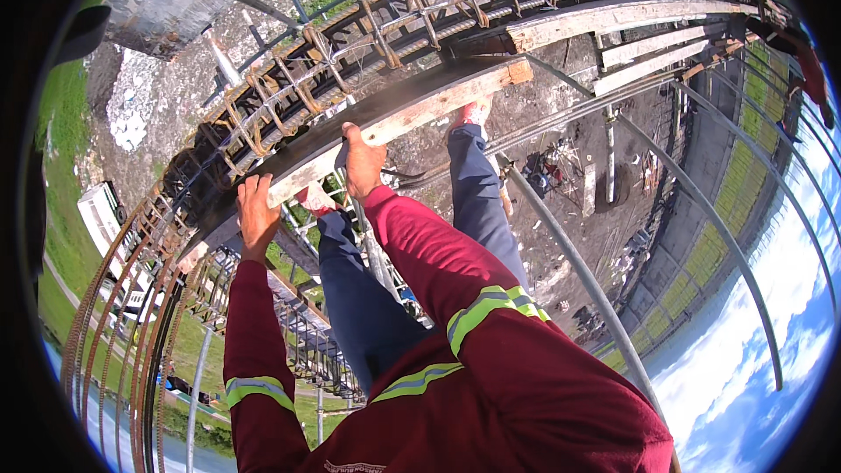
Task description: The person lifts and places wooden planks onto a circular scaffolding structure at a construction site. They walk along the scaffolding, reposition planks, and coordinate with another worker to secure the materials in place.
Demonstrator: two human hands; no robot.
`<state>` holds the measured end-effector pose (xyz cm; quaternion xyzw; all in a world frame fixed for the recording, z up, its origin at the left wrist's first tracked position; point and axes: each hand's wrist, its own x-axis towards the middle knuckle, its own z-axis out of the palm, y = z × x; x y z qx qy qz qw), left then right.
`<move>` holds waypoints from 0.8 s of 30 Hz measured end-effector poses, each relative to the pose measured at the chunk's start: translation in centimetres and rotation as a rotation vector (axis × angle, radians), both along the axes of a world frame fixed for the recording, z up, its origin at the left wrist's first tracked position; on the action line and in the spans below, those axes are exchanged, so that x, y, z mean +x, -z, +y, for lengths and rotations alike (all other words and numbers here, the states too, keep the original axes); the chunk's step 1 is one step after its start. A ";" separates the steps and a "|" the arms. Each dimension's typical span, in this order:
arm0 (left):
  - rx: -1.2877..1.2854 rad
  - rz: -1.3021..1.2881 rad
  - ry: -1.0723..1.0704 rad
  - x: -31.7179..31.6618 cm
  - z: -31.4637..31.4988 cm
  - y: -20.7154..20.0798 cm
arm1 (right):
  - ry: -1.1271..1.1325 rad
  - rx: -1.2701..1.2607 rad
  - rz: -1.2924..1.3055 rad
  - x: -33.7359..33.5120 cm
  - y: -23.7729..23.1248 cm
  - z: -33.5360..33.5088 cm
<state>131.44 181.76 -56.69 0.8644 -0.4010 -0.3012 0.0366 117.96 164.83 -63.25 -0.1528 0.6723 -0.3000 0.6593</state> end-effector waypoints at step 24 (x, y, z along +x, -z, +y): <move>0.158 0.031 0.080 -3.0 -13.3 0.2 | -0.989 0.172 0.034 -5.9 -3.5 -4.8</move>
